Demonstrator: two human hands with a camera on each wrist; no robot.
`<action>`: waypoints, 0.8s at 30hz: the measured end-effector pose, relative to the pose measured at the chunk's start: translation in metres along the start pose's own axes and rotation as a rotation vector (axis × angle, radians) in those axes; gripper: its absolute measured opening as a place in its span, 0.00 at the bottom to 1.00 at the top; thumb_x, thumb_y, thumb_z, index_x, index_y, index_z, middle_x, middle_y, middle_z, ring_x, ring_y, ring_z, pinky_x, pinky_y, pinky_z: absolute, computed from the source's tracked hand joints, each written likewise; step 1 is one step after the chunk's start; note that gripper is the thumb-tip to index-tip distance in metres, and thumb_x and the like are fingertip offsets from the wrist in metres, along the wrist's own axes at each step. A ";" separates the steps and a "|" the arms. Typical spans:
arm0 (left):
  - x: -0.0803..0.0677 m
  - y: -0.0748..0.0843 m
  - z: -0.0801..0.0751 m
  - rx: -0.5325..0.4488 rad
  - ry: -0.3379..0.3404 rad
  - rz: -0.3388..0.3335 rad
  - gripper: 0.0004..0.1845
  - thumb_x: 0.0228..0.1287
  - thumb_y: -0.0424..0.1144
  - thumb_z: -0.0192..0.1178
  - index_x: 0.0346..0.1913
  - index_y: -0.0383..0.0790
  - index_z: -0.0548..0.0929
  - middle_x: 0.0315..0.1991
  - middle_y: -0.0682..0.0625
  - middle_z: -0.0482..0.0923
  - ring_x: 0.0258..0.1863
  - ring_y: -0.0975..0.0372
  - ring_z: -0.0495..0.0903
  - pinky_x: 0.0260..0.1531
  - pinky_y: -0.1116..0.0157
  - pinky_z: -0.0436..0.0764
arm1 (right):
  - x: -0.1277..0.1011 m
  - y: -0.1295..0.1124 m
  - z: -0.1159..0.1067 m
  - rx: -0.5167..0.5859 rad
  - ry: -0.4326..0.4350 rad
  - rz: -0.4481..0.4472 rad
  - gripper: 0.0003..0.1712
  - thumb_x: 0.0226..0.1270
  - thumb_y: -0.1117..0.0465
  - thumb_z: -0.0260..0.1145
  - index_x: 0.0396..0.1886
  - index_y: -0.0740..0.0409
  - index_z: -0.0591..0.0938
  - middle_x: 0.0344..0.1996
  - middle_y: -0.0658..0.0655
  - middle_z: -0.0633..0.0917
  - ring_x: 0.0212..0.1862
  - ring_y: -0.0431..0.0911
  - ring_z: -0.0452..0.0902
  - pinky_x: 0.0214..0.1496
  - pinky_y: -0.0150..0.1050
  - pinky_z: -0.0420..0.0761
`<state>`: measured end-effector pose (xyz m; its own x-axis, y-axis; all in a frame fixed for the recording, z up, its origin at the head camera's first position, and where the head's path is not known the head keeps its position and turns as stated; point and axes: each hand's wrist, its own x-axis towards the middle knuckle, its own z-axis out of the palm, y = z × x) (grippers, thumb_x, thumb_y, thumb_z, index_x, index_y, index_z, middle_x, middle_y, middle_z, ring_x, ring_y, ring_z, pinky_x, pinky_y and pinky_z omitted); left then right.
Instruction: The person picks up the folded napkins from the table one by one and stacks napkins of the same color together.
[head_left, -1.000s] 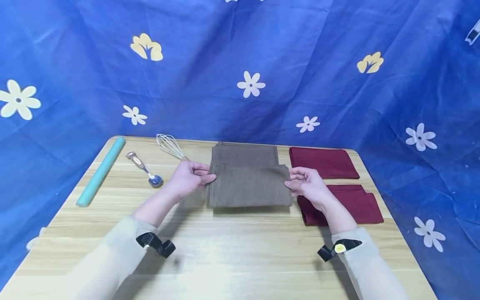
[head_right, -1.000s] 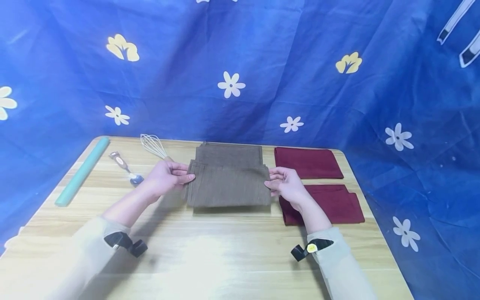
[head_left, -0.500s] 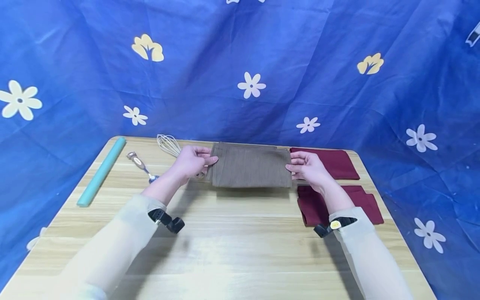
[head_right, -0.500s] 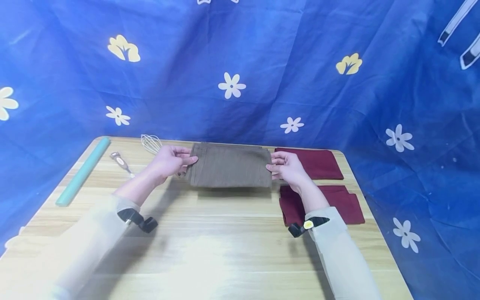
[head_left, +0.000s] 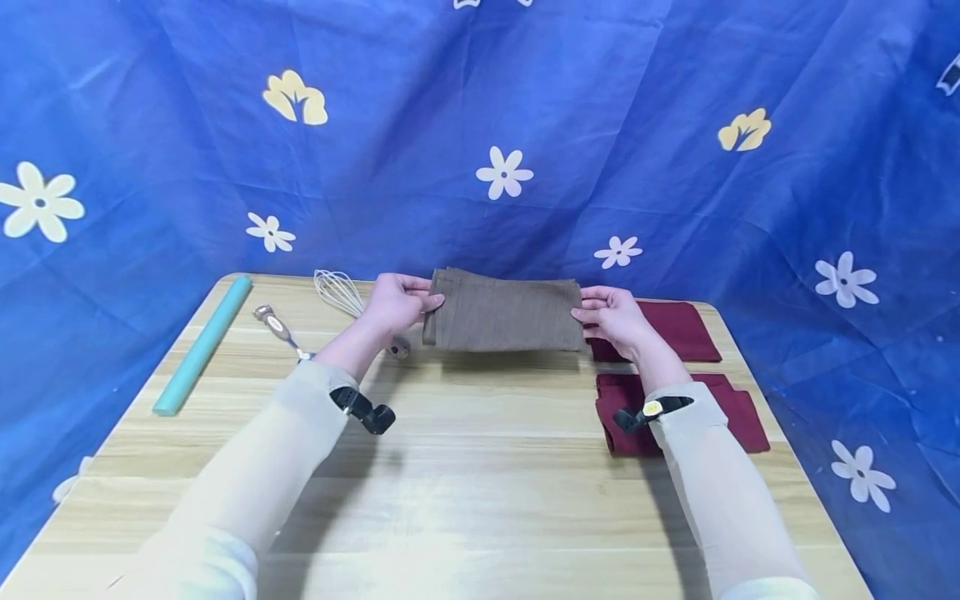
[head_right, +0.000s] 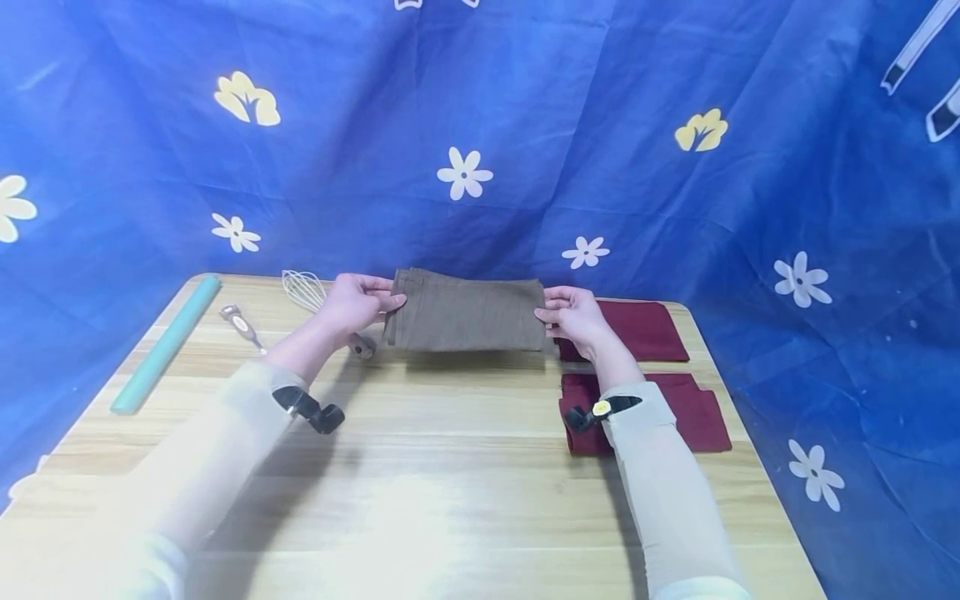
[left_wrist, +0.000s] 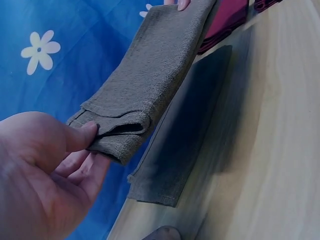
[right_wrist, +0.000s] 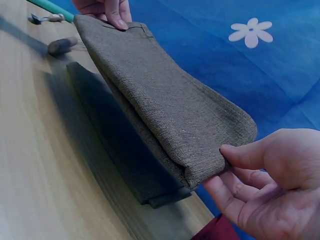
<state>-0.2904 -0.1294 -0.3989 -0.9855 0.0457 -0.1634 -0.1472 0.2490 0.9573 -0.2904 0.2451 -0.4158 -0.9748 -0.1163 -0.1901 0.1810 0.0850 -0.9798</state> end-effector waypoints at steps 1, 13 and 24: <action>0.002 0.000 0.000 0.001 0.008 0.001 0.25 0.71 0.33 0.71 0.65 0.26 0.80 0.57 0.33 0.84 0.47 0.56 0.87 0.44 0.66 0.89 | 0.003 0.000 0.000 0.002 0.002 0.003 0.24 0.74 0.77 0.64 0.66 0.71 0.72 0.36 0.50 0.82 0.37 0.38 0.85 0.35 0.37 0.87; 0.024 -0.012 0.012 0.099 0.162 0.032 0.20 0.70 0.36 0.72 0.59 0.28 0.85 0.49 0.35 0.87 0.46 0.56 0.85 0.49 0.66 0.83 | 0.028 0.007 0.005 -0.015 0.051 0.040 0.28 0.73 0.74 0.68 0.70 0.72 0.71 0.42 0.53 0.80 0.37 0.38 0.80 0.34 0.33 0.85; 0.038 -0.026 0.012 0.170 0.225 0.009 0.17 0.69 0.36 0.73 0.55 0.28 0.88 0.48 0.35 0.89 0.47 0.54 0.86 0.55 0.60 0.82 | 0.040 0.022 0.017 -0.006 0.076 0.052 0.25 0.72 0.75 0.69 0.66 0.71 0.75 0.37 0.51 0.81 0.32 0.38 0.79 0.31 0.32 0.84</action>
<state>-0.3231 -0.1226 -0.4325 -0.9835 -0.1623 -0.0794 -0.1403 0.4089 0.9017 -0.3230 0.2253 -0.4456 -0.9712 -0.0359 -0.2357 0.2315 0.0947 -0.9682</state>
